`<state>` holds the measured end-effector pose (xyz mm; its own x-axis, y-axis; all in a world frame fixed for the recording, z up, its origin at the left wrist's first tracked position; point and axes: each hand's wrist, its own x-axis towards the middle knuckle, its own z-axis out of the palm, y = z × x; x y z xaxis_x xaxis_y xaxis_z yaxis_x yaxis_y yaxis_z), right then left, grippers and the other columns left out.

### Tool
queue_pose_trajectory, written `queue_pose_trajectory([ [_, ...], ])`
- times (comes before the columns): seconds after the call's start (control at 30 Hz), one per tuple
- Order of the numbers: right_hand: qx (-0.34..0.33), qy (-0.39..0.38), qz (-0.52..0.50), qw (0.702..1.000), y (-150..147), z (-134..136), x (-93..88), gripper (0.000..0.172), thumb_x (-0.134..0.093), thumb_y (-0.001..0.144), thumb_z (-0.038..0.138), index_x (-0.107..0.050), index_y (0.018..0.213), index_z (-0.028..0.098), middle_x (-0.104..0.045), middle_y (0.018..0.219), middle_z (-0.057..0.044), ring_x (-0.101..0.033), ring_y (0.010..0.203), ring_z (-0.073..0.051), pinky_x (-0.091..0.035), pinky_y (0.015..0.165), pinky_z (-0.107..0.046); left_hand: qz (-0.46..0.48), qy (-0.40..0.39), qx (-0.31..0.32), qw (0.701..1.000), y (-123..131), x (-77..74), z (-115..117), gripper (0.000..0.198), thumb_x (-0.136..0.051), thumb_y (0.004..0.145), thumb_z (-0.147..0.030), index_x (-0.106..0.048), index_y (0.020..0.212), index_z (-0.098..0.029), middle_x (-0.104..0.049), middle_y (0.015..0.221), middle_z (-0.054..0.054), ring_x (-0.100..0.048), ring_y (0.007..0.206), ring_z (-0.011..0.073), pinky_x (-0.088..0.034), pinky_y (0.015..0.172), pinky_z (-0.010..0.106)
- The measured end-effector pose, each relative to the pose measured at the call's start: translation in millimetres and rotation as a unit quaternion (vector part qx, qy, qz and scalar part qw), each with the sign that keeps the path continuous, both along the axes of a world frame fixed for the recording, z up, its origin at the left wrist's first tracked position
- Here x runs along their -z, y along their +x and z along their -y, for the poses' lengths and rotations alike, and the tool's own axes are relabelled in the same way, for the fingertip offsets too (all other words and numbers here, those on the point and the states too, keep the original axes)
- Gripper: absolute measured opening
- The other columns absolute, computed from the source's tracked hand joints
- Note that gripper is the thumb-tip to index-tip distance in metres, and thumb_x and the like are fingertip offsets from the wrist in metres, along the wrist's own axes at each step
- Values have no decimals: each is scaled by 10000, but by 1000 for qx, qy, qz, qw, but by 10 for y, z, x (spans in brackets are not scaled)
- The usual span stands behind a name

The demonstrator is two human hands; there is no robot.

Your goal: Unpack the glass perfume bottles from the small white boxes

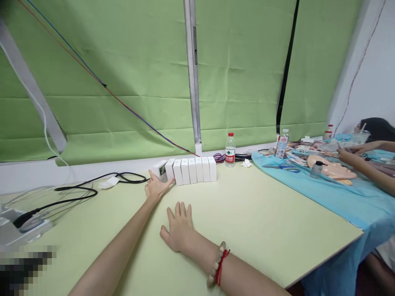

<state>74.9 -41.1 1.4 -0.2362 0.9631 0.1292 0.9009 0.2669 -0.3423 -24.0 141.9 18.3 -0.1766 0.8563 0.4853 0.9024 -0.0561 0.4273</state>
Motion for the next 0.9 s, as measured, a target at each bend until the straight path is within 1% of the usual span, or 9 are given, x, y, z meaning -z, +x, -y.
queue_pose_trajectory([
  [0.1, 4, -6, 3, 1000, -5, 1, -24, 619, -238, 891, 422, -225, 1417, 96, -159, 1469, -190, -77, 1356, -331, -53, 1070, -549, 10, 8, -2, 1000, 15, 6, -46, 1209, -548, 580, -680, -12, 1384, 48, -496, 1212, 280, -456, 1155, 362, -338, 939, 449],
  [0.2, 8, -5, -2, 1000, -12, 7, -28, 616, -236, 891, 423, -227, 1417, 101, -160, 1471, -185, -74, 1358, -326, -46, 1071, -547, 20, 21, 4, 1000, 12, 5, -73, 1083, -592, 608, -569, -89, 1377, 4, -503, 1214, 259, -471, 1146, 346, -342, 942, 427],
  [0.3, 11, -6, -10, 1000, -15, 11, -15, 618, -239, 889, 428, -235, 1415, 104, -163, 1469, -193, -72, 1357, -331, -41, 1070, -548, 47, 7, 19, 999, -8, 10, -94, 890, -597, 643, -474, -201, 1324, -60, -548, 1154, 233, -531, 1072, 326, -401, 860, 391],
  [0.37, 10, -6, -14, 1000, -13, 10, -2, 619, -243, 888, 431, -241, 1414, 105, -163, 1467, -201, -70, 1356, -334, -38, 1069, -546, 67, -16, 33, 997, -27, 19, -107, 790, -591, 653, -471, -265, 1258, -83, -584, 1080, 227, -571, 996, 327, -429, 782, 379],
  [0.43, 8, -4, -17, 1000, -9, 5, 14, 619, -239, 888, 434, -240, 1414, 108, -160, 1468, -202, -70, 1358, -331, -34, 1071, -540, 76, -24, 44, 996, -45, 31, -115, 724, -591, 652, -476, -302, 1197, -98, -602, 1028, 223, -586, 954, 331, -435, 736, 372],
  [0.6, 7, -9, -17, 1000, -3, -20, 49, 623, -233, 888, 454, -223, 1421, 131, -148, 1480, -170, -54, 1362, -320, -21, 1073, -532, 77, -13, 38, 996, -66, 36, -81, 672, -602, 633, -484, -327, 1138, -136, -615, 1000, 202, -589, 925, 327, -434, 708, 363],
  [0.7, 4, -13, -18, 1000, -2, -26, 57, 626, -227, 888, 459, -218, 1423, 134, -141, 1483, -164, -45, 1363, -319, -18, 1072, -531, 87, -3, 32, 996, -54, 30, -21, 606, -570, 673, -450, -333, 1150, -162, -634, 961, 157, -605, 884, 299, -431, 691, 346],
  [0.8, 2, -16, -21, 1000, -1, -21, 47, 629, -222, 888, 459, -212, 1424, 130, -133, 1483, -171, -40, 1362, -320, -10, 1071, -530, 92, 14, 49, 994, -31, 35, 43, 524, -522, 724, -426, -346, 1166, -205, -651, 917, 96, -619, 849, 269, -426, 684, 329],
  [0.9, 0, -23, -22, 999, 2, -12, 28, 628, -224, 888, 450, -211, 1423, 123, -130, 1481, -179, -39, 1362, -322, -9, 1071, -529, 83, 12, 73, 994, -25, 46, 86, 516, -501, 751, -462, -362, 1187, -223, -656, 927, 81, -619, 857, 264, -422, 683, 322],
])
